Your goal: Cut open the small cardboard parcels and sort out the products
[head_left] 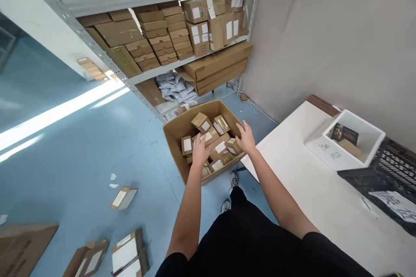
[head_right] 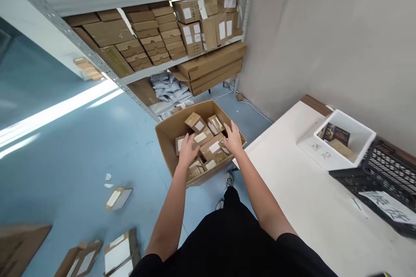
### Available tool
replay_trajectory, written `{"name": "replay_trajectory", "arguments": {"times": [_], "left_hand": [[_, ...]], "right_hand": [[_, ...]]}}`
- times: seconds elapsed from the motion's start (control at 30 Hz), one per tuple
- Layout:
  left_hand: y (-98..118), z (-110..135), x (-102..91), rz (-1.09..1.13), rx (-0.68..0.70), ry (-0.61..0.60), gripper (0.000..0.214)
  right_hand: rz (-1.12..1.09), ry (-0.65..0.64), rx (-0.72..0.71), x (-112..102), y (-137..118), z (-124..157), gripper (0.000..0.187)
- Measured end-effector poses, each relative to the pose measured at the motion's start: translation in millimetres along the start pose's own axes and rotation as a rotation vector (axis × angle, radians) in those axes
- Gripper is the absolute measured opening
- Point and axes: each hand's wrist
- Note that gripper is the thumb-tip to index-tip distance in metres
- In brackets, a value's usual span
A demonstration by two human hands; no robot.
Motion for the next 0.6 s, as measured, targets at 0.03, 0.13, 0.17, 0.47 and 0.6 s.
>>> {"name": "replay_trajectory", "arguments": {"times": [0.03, 0.13, 0.17, 0.47, 0.6], "left_hand": [[0.9, -7.8, 2.4, -0.009, -0.014, 0.006, 0.070], [8.1, -34.5, 12.5, -0.042, -0.044, 0.009, 0.068], [10.5, -43.8, 16.5, -0.054, -0.053, 0.004, 0.068], [-12.0, -117.0, 46.7, -0.081, -0.217, -0.090, 0.073], [-41.2, -153.9, 60.3, -0.017, -0.297, -0.103, 0.077]], "right_hand": [[-0.013, -0.010, -0.010, 4.8, 6.3, -9.9, 0.068], [-0.058, -0.040, -0.042, 20.0, 28.5, -39.3, 0.071], [-0.074, -0.051, -0.054, 25.9, 36.3, -49.3, 0.072], [-0.175, -0.200, -0.175, 99.6, 83.5, -144.5, 0.072], [-0.194, -0.252, -0.206, 138.9, 91.0, -184.7, 0.075]]}}
Point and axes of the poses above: each hand's wrist, its own z-axis away from the middle knuckle, its own x-axis out of the palm, y = z × x, and after that the axes turned 14 degrees about -x, right-handed
